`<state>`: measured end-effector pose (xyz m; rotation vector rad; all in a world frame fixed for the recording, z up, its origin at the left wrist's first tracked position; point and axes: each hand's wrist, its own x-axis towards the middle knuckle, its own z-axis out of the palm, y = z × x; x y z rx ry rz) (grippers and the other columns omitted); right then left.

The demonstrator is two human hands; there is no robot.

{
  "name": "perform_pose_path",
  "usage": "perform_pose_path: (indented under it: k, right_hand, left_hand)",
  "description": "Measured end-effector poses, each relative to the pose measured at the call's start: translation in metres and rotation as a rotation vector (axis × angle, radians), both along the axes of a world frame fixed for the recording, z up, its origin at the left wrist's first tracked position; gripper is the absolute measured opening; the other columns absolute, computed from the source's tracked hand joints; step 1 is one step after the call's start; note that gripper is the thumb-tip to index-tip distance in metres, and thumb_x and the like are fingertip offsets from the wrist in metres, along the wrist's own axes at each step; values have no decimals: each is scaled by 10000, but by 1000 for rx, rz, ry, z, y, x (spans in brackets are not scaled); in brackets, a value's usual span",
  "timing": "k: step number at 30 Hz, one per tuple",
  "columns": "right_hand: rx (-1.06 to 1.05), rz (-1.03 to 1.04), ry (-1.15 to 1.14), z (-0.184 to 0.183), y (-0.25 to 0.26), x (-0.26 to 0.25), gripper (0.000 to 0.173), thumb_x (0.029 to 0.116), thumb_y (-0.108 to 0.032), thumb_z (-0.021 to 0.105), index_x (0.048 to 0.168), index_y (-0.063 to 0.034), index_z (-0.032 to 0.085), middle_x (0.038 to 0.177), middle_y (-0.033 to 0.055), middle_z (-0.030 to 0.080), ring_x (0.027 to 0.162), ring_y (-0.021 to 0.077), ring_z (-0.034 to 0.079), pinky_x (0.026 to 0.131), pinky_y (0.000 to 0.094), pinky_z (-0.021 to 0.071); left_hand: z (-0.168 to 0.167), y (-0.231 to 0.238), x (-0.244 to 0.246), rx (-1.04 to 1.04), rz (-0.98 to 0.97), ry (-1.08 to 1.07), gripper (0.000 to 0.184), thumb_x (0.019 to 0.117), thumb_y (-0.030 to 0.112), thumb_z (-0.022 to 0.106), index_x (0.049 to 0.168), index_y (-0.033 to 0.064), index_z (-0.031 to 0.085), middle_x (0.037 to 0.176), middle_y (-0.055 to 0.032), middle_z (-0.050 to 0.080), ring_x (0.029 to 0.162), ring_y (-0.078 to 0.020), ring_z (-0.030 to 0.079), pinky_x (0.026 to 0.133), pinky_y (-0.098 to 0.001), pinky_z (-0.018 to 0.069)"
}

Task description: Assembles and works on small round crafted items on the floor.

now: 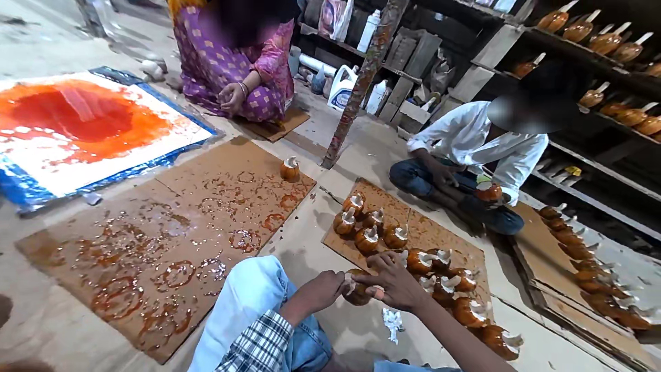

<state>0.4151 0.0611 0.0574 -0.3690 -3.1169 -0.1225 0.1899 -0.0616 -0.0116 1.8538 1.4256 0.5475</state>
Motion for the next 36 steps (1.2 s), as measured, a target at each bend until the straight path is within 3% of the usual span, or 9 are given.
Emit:
perform_pose_path:
  k: [4,9,12,17,21,24,26,30,36]
  right_hand:
    - [-225,-108,-59,1,5,2,685,978,-757,51,1334,-575,608,1318,46,621,1295,245,510,1108,550,329]
    - [-647,-275,89,-7,7,9,873,942,-815,106,1206,-303,763,1280,51,611,1263,214,506,1114,514,351]
    - [-972,-350,143,-6,1,12,1044,844,-921,140,1219,-73,620,1240,104,593,1215,211,575,1056,456,471]
    - [-1541,-433,213,-14,-15,20,1119,836,-923,70,1175,-48,680,1155,44,682,1062,122,635,965,344,519]
    - [-1715,-625,467,-27,-50,18,606,1051,-542,314,1284,-31,543,1113,55,714,1032,184,705,895,408,608]
    - [-1453,-747,592,-57,-47,14,950,1007,-665,12,1239,5,643,1220,110,712,1059,211,674,873,431,557]
    - [-1278,-1011,804,-66,-41,15,914,1050,-580,-14,1235,-27,690,1212,123,708,1038,222,658,867,443,531]
    - [-855,-922,750,-69,-55,12,500,1038,-305,345,1332,-39,649,1307,178,612,1116,232,623,915,407,538]
    - [-72,-612,338,-54,-92,-29,572,925,-271,577,1492,-341,551,1160,86,658,1024,290,636,830,549,494]
  left_hand:
    - [5,-1,2,98,-75,26,436,1115,283,387,1180,-85,611,1127,-272,652,1172,-435,601,1079,-542,438]
    - [2,-3,0,350,-196,10,422,1108,284,422,1121,-87,623,1061,-264,667,1120,-435,624,1039,-539,466]
    - [4,-8,4,489,-264,-33,362,1093,258,470,1076,-65,633,982,-236,663,1041,-415,646,973,-521,509]
    - [8,-17,10,765,-192,-239,322,1089,241,480,1109,-33,647,954,-184,678,967,-336,660,958,-434,525]
    - [11,-17,9,688,140,-434,401,1110,285,417,1125,-46,643,977,-180,683,939,-254,678,895,-375,562]
    - [14,-9,1,283,534,-596,408,1097,233,379,1111,-45,678,916,-119,680,817,-165,641,803,-353,545]
    - [18,-4,-8,30,711,-553,457,1122,288,348,1070,-35,667,860,-117,629,775,-204,603,772,-398,519]
    - [17,-2,-17,-226,782,-361,528,1132,326,314,1060,-65,662,962,-213,652,928,-321,644,889,-495,512]
    - [17,0,-11,-318,712,-221,567,1127,376,291,946,-24,649,911,-187,647,921,-313,657,856,-494,520]
